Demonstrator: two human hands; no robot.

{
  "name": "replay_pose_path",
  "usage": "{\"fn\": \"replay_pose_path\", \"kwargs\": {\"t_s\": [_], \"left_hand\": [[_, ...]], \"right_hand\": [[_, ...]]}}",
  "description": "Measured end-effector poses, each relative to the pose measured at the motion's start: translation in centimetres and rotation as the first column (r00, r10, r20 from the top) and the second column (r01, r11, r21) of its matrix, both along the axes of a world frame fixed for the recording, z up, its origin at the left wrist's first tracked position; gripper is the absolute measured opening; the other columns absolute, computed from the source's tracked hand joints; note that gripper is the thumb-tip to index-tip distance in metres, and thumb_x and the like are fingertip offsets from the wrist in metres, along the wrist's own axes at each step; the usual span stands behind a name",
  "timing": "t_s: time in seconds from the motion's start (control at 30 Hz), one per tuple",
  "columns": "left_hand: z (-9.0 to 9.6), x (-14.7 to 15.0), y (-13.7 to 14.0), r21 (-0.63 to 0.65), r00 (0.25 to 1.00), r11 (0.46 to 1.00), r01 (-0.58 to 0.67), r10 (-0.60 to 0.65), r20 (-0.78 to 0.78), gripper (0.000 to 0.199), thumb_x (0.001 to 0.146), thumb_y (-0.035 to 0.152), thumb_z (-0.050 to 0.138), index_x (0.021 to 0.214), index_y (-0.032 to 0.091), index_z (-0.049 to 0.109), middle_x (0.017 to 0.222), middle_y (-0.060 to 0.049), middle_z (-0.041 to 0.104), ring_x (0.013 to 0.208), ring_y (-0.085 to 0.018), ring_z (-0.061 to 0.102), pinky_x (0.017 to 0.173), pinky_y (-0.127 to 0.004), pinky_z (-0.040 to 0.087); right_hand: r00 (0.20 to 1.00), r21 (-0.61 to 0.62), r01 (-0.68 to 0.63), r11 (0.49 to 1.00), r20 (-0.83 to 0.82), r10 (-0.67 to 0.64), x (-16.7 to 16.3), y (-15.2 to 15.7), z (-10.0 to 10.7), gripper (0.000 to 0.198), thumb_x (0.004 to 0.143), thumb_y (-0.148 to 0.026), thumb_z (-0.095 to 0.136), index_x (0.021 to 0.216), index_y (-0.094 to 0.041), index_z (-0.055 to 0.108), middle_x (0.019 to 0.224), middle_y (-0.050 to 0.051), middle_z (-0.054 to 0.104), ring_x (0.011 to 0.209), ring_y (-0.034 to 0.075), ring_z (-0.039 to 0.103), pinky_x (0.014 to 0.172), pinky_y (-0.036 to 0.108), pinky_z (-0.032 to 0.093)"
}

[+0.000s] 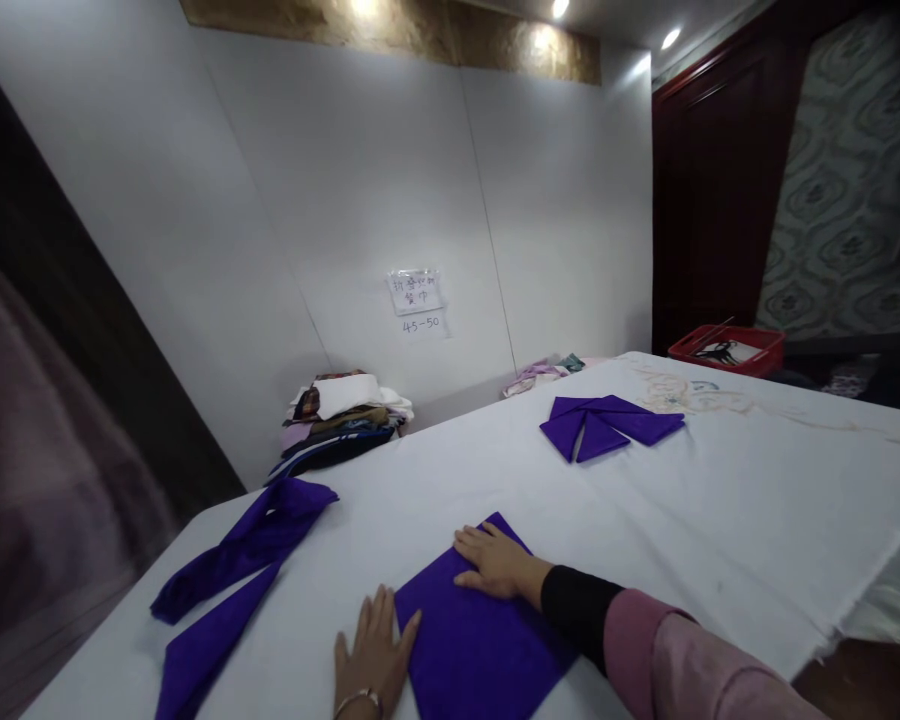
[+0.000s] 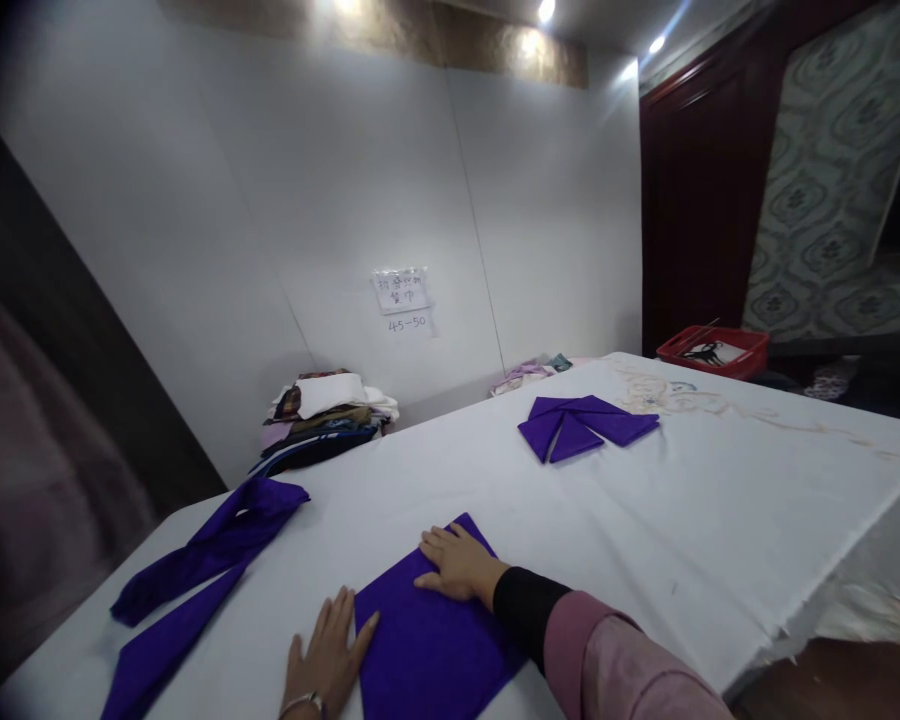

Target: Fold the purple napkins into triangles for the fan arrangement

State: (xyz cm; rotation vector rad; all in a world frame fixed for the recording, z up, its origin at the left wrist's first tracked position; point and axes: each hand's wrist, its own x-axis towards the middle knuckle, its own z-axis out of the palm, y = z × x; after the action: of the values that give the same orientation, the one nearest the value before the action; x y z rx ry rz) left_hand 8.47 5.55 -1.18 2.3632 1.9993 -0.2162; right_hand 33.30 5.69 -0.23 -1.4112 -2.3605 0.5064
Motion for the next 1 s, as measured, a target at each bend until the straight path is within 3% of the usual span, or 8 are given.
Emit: {"fn": "replay_pose_path", "kwargs": {"t_s": [0.1, 0.2, 0.33, 0.43, 0.57, 0.8, 0.93, 1.0], "left_hand": [[0.8, -0.8, -0.2, 0.015, 0.995, 0.995, -0.096, 0.096, -0.007, 0.05, 0.092, 0.032, 0.025, 0.141, 0.027, 0.036, 0.152, -0.005, 0.022, 0.14, -0.026, 0.017, 0.107, -0.06, 0.016], [1.8, 1.2, -1.2, 0.066, 0.971, 0.969, -0.239, 0.237, 0.033, 0.058, 0.093, 0.042, 0.021, 0.143, 0.014, 0.03, 0.152, -0.012, 0.02, 0.139, -0.028, 0.02, 0.107, -0.057, 0.022], [1.7, 5.4, -2.6, 0.125, 0.988, 0.984, 0.124, -0.134, 0.075, 0.063, 0.09, 0.048, 0.03, 0.142, 0.013, 0.033, 0.152, -0.009, 0.02, 0.141, -0.026, 0.015, 0.113, -0.051, 0.011], [1.0, 6.6, -2.9, 0.061, 0.987, 0.991, 0.116, -0.122, 0.105, 0.07, 0.089, 0.052, 0.029, 0.143, 0.008, 0.03, 0.152, -0.012, 0.019, 0.141, -0.027, 0.014, 0.113, -0.05, 0.011], [0.2, 4.6, -2.6, 0.03, 0.993, 0.999, 0.036, -0.039, 0.115, 0.072, 0.089, 0.053, 0.026, 0.144, 0.008, 0.025, 0.152, -0.012, 0.016, 0.141, -0.026, 0.012, 0.112, -0.049, 0.013], [-0.9, -0.9, -2.1, 0.046, 0.998, 0.997, -0.056, 0.054, 0.037, 0.056, 0.092, 0.035, 0.024, 0.145, 0.019, 0.026, 0.153, -0.005, 0.015, 0.141, -0.023, 0.011, 0.111, -0.053, 0.013], [0.6, 0.2, -3.2, 0.02, 0.98, 0.987, -0.158, 0.154, 0.123, 0.056, 0.093, 0.037, 0.023, 0.143, 0.012, 0.032, 0.151, -0.01, 0.024, 0.14, -0.025, 0.018, 0.112, -0.048, 0.019], [1.2, 1.8, -4.7, 0.044, 0.982, 0.995, -0.089, 0.08, 0.174, 0.056, 0.094, 0.037, 0.024, 0.142, 0.012, 0.035, 0.15, -0.011, 0.027, 0.139, -0.026, 0.019, 0.112, -0.046, 0.019]], "right_hand": [[1.0, 0.001, -0.001, 1.0, 0.007, 0.001, 0.0, -0.1, 0.1, 0.071, 0.089, -0.061, 0.032, 0.144, -0.016, 0.031, 0.149, 0.014, 0.029, 0.139, 0.025, 0.019, 0.112, 0.045, 0.009], [1.0, 0.004, 0.002, 1.0, 0.017, -0.002, 0.0, -0.2, 0.2, 0.07, 0.09, -0.061, 0.031, 0.143, -0.016, 0.032, 0.149, 0.014, 0.03, 0.139, 0.025, 0.019, 0.112, 0.045, 0.009], [0.999, 0.006, 0.002, 1.0, 0.032, -0.002, 0.0, -0.2, 0.2, 0.07, 0.09, -0.06, 0.031, 0.144, -0.015, 0.031, 0.149, 0.014, 0.029, 0.139, 0.025, 0.019, 0.112, 0.045, 0.009], [0.999, 0.005, 0.007, 1.0, 0.047, -0.007, 0.0, -0.2, 0.2, 0.07, 0.091, -0.059, 0.03, 0.144, -0.014, 0.03, 0.149, 0.014, 0.028, 0.139, 0.024, 0.019, 0.112, 0.045, 0.009], [0.999, 0.016, 0.001, 1.0, 0.05, -0.002, 0.1, -0.3, 0.2, 0.072, 0.091, -0.06, 0.028, 0.143, -0.011, 0.031, 0.149, 0.015, 0.029, 0.138, 0.025, 0.019, 0.112, 0.046, 0.01], [0.999, 0.017, -0.002, 1.0, 0.053, 0.001, 0.1, -0.1, 0.0, 0.072, 0.09, -0.061, 0.027, 0.144, -0.012, 0.031, 0.149, 0.015, 0.029, 0.138, 0.025, 0.019, 0.112, 0.046, 0.01], [0.997, 0.0, 0.006, 1.0, 0.073, -0.006, 0.2, 0.0, -0.3, 0.071, 0.09, -0.06, 0.028, 0.144, -0.014, 0.03, 0.15, 0.014, 0.027, 0.139, 0.024, 0.018, 0.112, 0.045, 0.009], [0.997, -0.003, 0.008, 1.0, 0.078, -0.008, 0.2, 0.1, -0.4, 0.07, 0.091, -0.06, 0.028, 0.144, -0.015, 0.03, 0.15, 0.013, 0.027, 0.139, 0.024, 0.018, 0.112, 0.044, 0.009]]}}
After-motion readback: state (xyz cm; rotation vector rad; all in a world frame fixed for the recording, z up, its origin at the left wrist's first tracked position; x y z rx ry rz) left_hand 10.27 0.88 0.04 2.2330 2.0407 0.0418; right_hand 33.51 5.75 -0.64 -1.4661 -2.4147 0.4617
